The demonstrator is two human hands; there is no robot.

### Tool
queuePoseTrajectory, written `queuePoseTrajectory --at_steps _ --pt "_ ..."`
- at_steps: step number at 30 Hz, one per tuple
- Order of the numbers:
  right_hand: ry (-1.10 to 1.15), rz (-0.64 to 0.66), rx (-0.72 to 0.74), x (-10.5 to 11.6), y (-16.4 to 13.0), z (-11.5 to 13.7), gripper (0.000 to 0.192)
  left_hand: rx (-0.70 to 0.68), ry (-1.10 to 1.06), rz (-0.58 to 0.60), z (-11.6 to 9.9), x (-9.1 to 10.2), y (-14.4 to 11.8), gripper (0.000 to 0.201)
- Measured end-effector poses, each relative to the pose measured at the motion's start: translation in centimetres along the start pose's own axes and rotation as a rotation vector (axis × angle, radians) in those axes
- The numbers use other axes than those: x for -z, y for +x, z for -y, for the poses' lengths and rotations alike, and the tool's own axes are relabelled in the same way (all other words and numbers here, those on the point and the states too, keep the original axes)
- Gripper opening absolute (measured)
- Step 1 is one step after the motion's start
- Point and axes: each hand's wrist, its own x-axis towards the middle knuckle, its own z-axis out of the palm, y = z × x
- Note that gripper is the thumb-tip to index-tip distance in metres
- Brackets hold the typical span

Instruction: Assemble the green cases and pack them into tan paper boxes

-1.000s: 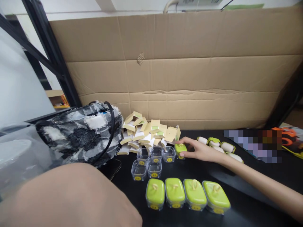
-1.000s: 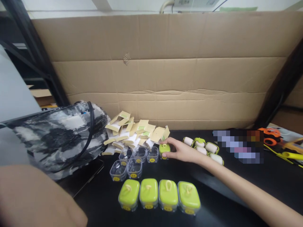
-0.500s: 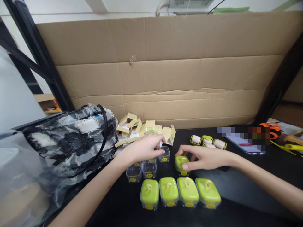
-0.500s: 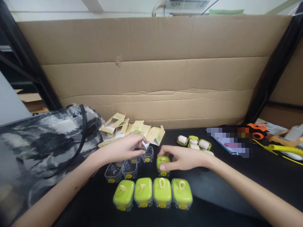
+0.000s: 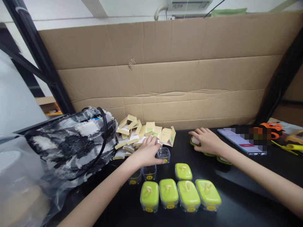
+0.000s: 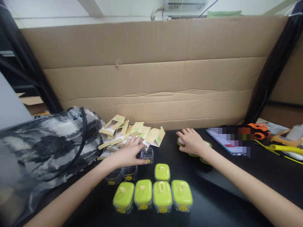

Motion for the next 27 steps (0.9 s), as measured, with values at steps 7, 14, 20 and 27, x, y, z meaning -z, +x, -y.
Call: queuePoseTrajectory --at_steps 7,14,20,27 --pt "0.023 0.003 0.015 -0.3 0.0 0.3 0.022 -0.016 -0.055 -0.018 -1.1 0.0 -0.1 0.047" --pt "0.503 -0.103 0.114 0.7 -0.3 4.0 0.038 0.017 -0.133 -0.002 -1.2 -0.6 0.2 0.048" --pt "0.871 -0.091 0.265 -0.3 -0.7 7.5 0.024 0.018 -0.182 0.039 -0.9 -0.8 0.2 0.062" --pt "0.980 -0.062 0.277 -1.1 -0.9 8.0 0.020 0.065 -0.216 0.063 -0.8 -0.9 0.5 0.080"
